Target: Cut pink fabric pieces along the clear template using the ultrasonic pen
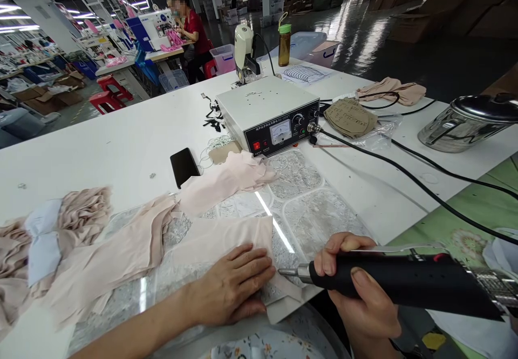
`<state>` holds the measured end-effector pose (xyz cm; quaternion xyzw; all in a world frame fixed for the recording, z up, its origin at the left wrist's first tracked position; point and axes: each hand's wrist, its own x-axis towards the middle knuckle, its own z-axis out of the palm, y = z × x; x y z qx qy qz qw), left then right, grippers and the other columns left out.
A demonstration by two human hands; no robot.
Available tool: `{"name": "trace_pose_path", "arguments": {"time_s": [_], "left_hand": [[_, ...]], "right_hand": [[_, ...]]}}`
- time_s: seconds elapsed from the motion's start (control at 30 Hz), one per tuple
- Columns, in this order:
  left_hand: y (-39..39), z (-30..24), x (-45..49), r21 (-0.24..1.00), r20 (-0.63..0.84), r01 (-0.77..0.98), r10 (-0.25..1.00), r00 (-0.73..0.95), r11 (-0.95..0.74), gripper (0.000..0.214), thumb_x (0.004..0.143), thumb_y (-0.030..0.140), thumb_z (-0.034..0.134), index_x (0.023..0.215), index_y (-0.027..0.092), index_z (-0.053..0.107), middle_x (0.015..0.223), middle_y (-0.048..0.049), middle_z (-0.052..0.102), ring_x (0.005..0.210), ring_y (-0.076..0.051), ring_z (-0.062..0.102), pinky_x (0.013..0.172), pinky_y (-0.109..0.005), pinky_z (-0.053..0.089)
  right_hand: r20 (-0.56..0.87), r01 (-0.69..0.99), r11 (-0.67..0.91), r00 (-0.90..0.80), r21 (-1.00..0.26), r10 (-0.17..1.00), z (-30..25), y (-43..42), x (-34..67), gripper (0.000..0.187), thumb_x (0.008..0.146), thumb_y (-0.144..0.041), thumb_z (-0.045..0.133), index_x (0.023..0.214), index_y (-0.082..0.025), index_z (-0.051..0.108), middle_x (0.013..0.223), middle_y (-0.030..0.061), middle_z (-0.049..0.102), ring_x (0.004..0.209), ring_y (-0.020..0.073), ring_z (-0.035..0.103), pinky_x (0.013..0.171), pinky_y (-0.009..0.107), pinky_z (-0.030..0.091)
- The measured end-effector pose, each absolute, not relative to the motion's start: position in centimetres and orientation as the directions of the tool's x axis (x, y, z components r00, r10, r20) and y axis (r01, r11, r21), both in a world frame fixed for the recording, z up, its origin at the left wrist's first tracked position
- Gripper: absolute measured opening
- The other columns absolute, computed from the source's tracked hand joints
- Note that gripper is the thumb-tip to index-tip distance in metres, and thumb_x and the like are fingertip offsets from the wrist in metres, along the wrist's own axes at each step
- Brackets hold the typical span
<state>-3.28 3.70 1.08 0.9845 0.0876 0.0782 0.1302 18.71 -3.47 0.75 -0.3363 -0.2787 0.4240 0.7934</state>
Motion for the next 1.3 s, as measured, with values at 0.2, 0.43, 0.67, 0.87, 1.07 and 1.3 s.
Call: {"name": "trace_pose_path", "arguments": {"time_s": [0.2, 0.43, 0.67, 0.87, 1.07, 1.3], "left_hand": [[3.7, 1.1, -3.2, 0.286, 0.142, 0.154, 0.201, 0.969, -0.946, 0.045, 0.101, 0.042, 0.044, 0.134, 0.011, 0.049, 0.13, -0.0145, 0.059, 0.129, -0.027, 0.049, 0.113, -0.045, 0.035], [3.8, 1.1, -3.3, 0.284, 0.115, 0.152, 0.191, 0.975, -0.947, 0.047, 0.102, 0.045, 0.04, 0.136, 0.014, 0.047, 0.131, -0.015, 0.058, 0.128, -0.028, 0.049, 0.112, -0.047, 0.036], [3.7, 0.8, -3.4, 0.279, 0.131, 0.153, 0.196, 0.972, -0.948, 0.046, 0.101, 0.046, 0.043, 0.135, 0.016, 0.05, 0.131, -0.0135, 0.058, 0.13, -0.028, 0.048, 0.113, -0.046, 0.035], [3.7, 0.8, -3.4, 0.257, 0.111, 0.149, 0.183, 0.977, -0.955, 0.046, 0.102, 0.045, 0.039, 0.135, 0.016, 0.05, 0.132, -0.0145, 0.057, 0.129, -0.03, 0.047, 0.111, -0.049, 0.035], [3.7, 0.9, -3.3, 0.236, 0.113, 0.156, 0.187, 0.976, -0.959, 0.043, 0.102, 0.045, 0.039, 0.132, 0.018, 0.052, 0.131, -0.0125, 0.057, 0.129, -0.029, 0.047, 0.112, -0.047, 0.034], [3.5, 0.7, -3.4, 0.237, 0.134, 0.164, 0.2, 0.971, -0.958, 0.043, 0.101, 0.045, 0.041, 0.132, 0.017, 0.054, 0.131, -0.0113, 0.058, 0.13, -0.028, 0.047, 0.113, -0.046, 0.033]], "right_hand": [[0.165, -0.492, 0.417, 0.476, -0.764, 0.864, 0.6, -3.4, 18.6, 0.012, 0.08, -0.029, 0.062, 0.088, -0.022, 0.059, 0.081, -0.0002, 0.053, 0.054, 0.0094, 0.055, 0.05, 0.028, 0.051], [0.145, -0.51, 0.418, 0.49, -0.752, 0.859, 1.0, -3.8, 19.1, 0.013, 0.079, -0.03, 0.062, 0.088, -0.022, 0.06, 0.08, -0.0004, 0.051, 0.053, 0.0093, 0.053, 0.05, 0.028, 0.05], [0.14, -0.444, 0.399, 0.511, -0.802, 0.848, 1.2, -5.7, 20.0, 0.015, 0.08, -0.035, 0.06, 0.089, -0.023, 0.058, 0.079, 0.0009, 0.047, 0.053, 0.0108, 0.049, 0.046, 0.029, 0.048], [0.171, -0.378, 0.392, 0.501, -0.839, 0.848, 1.0, -6.1, 19.7, 0.012, 0.082, -0.035, 0.055, 0.089, -0.025, 0.058, 0.077, 0.001, 0.046, 0.052, 0.0121, 0.05, 0.046, 0.029, 0.049], [0.175, -0.365, 0.392, 0.504, -0.845, 0.846, 1.4, -6.1, 19.6, 0.011, 0.082, -0.034, 0.055, 0.089, -0.025, 0.057, 0.076, 0.0013, 0.047, 0.052, 0.0123, 0.05, 0.045, 0.03, 0.048], [0.152, -0.371, 0.371, 0.502, -0.851, 0.851, 1.5, -6.3, 19.5, 0.011, 0.083, -0.034, 0.055, 0.088, -0.024, 0.056, 0.076, 0.0001, 0.045, 0.054, 0.0121, 0.05, 0.047, 0.03, 0.05]]}}
